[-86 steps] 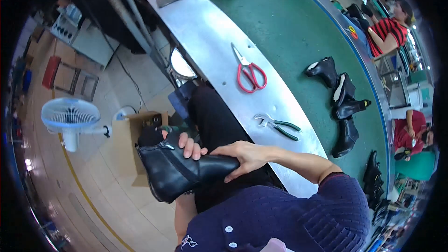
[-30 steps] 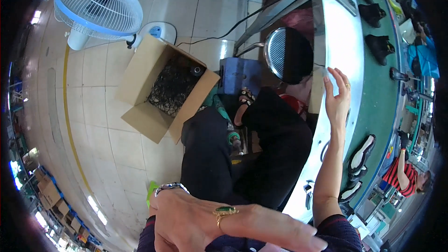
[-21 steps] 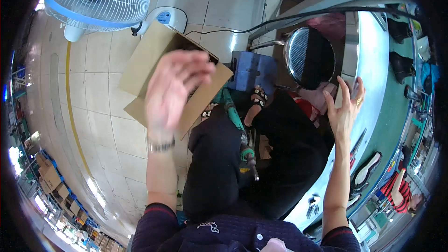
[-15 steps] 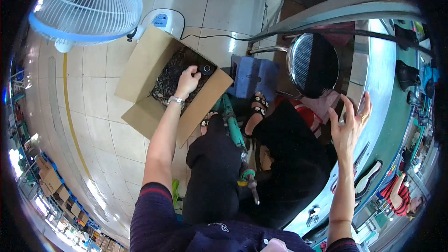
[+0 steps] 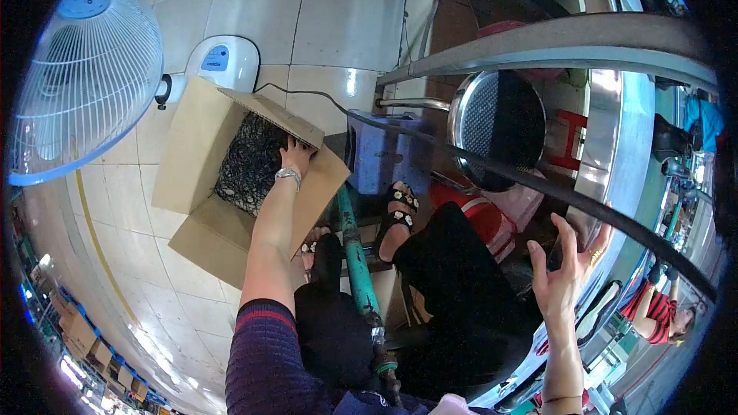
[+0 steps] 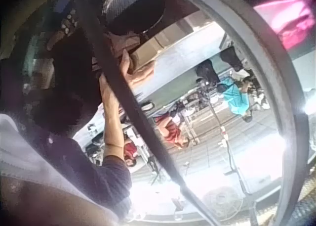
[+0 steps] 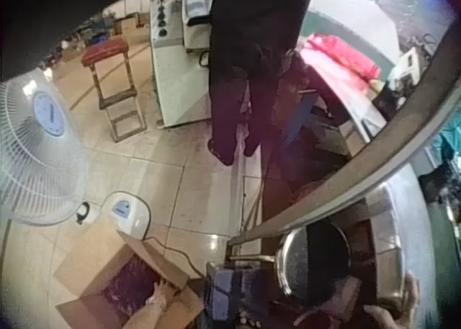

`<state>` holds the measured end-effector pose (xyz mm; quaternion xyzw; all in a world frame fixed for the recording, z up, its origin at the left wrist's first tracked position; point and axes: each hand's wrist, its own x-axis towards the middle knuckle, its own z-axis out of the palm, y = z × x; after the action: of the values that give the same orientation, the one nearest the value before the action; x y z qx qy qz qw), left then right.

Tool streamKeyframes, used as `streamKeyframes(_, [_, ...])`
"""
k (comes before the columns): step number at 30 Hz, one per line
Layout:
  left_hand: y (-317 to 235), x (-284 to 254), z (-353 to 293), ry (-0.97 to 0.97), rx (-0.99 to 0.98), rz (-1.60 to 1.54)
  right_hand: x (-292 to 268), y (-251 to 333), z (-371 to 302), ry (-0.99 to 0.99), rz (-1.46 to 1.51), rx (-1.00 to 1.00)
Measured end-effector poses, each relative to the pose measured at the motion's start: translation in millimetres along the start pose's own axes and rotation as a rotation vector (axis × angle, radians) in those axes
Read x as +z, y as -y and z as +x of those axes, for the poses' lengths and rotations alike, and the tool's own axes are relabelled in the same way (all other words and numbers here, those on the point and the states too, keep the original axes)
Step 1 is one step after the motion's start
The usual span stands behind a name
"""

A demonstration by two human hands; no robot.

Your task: Trim and inspect the upper part of a shoe during assembly.

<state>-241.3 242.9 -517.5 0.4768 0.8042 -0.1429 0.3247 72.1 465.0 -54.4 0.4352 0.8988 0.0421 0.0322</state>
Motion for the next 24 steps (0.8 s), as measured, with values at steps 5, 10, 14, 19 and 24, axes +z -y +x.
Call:
streamKeyframes(5, [-5.5, 32.7, 4.0, -0.133, -0.038, -0.087, -8.8, 10.8, 6.4, 0.069, 0.026, 0.026])
streamKeyframes(10, [15.7, 32.1, -2.1, -0.169, -0.06, -0.097, -6.0, 8.8, 8.2, 0.08, 0.033, -0.034])
streamKeyframes(14, [-6.2, -10.0, -29.2, -0.215, -0.257, -0.393, -4.0, 3.3, 2.9, 0.062, 0.009, -0.011])
streamKeyframes(19, [24.8, -63.5, -107.1, -0.288, -0.221, -0.563, -2.8, 6.5, 1.7, -0.061, 0.0, -0.083])
streamKeyframes(24, [33.3, -121.6, -200.8, -0.43, -0.134, -0.591, -12.0, -5.9, -5.3, -0.19, 0.198, -0.078])
